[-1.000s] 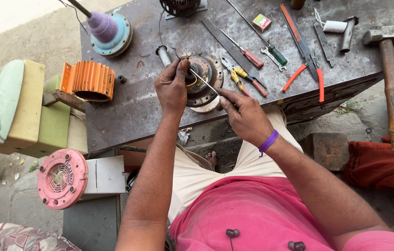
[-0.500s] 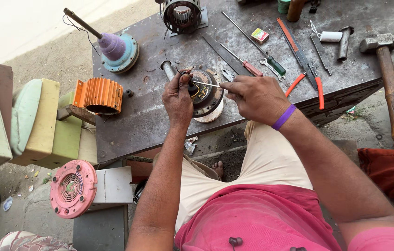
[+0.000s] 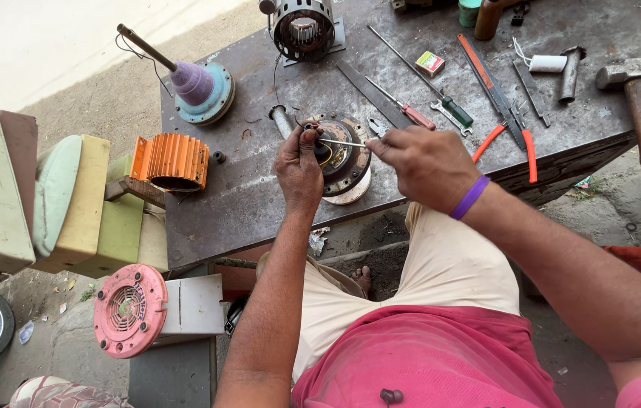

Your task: The person repairs an electric motor by using a screwdriver to pry apart components, handling internal wiring, and prying at a metal hub with a tool.

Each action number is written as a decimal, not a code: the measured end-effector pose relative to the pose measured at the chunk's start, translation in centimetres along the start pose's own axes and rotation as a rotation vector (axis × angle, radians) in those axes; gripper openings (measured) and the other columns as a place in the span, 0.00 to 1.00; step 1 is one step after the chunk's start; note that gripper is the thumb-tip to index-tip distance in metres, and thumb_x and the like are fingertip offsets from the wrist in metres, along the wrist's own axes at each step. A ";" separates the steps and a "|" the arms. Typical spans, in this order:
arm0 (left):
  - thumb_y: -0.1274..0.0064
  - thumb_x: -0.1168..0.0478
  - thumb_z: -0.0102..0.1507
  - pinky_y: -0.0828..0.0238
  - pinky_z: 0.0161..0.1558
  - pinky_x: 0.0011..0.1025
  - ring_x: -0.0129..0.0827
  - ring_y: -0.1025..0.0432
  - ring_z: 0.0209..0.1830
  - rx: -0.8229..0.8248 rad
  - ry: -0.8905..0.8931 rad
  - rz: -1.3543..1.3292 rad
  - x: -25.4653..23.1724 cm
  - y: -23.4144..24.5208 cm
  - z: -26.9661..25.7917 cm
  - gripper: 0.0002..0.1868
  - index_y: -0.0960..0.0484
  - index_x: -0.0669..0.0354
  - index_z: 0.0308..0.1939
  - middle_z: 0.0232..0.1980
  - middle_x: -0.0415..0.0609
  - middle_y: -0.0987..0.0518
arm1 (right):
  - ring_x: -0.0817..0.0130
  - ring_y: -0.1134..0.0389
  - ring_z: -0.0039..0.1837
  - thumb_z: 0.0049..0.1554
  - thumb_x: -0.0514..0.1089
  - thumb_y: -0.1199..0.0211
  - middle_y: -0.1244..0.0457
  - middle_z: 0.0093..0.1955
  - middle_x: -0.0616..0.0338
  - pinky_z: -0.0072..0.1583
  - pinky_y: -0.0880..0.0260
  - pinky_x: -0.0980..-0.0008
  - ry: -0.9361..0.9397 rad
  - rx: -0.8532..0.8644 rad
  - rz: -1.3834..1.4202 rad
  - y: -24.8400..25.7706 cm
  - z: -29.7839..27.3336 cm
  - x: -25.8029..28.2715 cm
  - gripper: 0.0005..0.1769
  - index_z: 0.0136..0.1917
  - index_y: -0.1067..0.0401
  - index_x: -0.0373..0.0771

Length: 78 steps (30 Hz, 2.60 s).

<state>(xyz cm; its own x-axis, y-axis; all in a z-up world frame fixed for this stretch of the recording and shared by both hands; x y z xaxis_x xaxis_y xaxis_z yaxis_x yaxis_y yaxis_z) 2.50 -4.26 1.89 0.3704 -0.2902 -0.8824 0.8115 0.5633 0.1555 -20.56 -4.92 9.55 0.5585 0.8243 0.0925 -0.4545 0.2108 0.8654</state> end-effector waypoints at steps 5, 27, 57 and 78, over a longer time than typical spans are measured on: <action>0.49 0.52 0.72 0.19 0.54 0.26 0.27 0.20 0.52 0.011 -0.023 0.048 0.3 0.0 0.0 0.17 0.16 0.60 0.56 0.48 0.46 0.16 | 0.67 0.28 0.48 0.60 0.39 0.37 0.30 0.51 0.67 0.62 0.30 0.64 0.109 -0.111 0.107 -0.1 0.4 -2.5 0.18 0.62 0.20 0.52; 0.45 0.47 0.70 0.28 0.41 0.20 0.21 0.30 0.42 0.108 -0.023 0.116 -0.7 1.2 1.0 0.17 0.10 0.51 0.53 0.41 0.38 0.26 | 0.66 0.28 0.53 0.58 0.36 0.33 0.29 0.55 0.64 0.50 0.25 0.66 -0.028 -0.177 0.242 -3.6 -0.4 1.3 0.21 0.63 0.20 0.52; 0.38 0.49 0.64 0.20 0.39 0.21 0.21 0.21 0.42 -0.046 0.112 -0.135 -0.1 0.6 0.1 0.18 0.11 0.59 0.49 0.44 0.44 0.16 | 0.51 0.26 0.50 0.65 0.40 0.40 0.30 0.50 0.47 0.50 0.26 0.56 -0.423 -0.177 0.580 -3.4 -4.6 4.7 0.16 0.66 0.26 0.38; 0.46 0.46 0.68 0.20 0.37 0.20 0.21 0.22 0.42 0.016 0.079 -0.046 0.3 0.4 0.1 0.21 0.13 0.57 0.54 0.46 0.45 0.20 | 0.67 0.29 0.42 0.56 0.37 0.39 0.31 0.46 0.62 0.41 0.28 0.65 0.029 0.008 -0.111 0.8 -0.8 2.0 0.22 0.64 0.22 0.44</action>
<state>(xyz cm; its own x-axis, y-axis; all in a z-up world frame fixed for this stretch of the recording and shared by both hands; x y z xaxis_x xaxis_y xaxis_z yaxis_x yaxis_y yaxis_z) 2.98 -4.19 1.77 0.2967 -0.2531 -0.9208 0.8343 0.5379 0.1210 -20.29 -2.69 10.03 0.5849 0.8109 -0.0185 -0.3849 0.2976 0.8737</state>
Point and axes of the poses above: each hand's wrist, its own z-axis towards the middle knuckle, its own y-axis out of the back of the hand, x = y × z, the point moved 5 cm from there along z, towards the middle knuckle
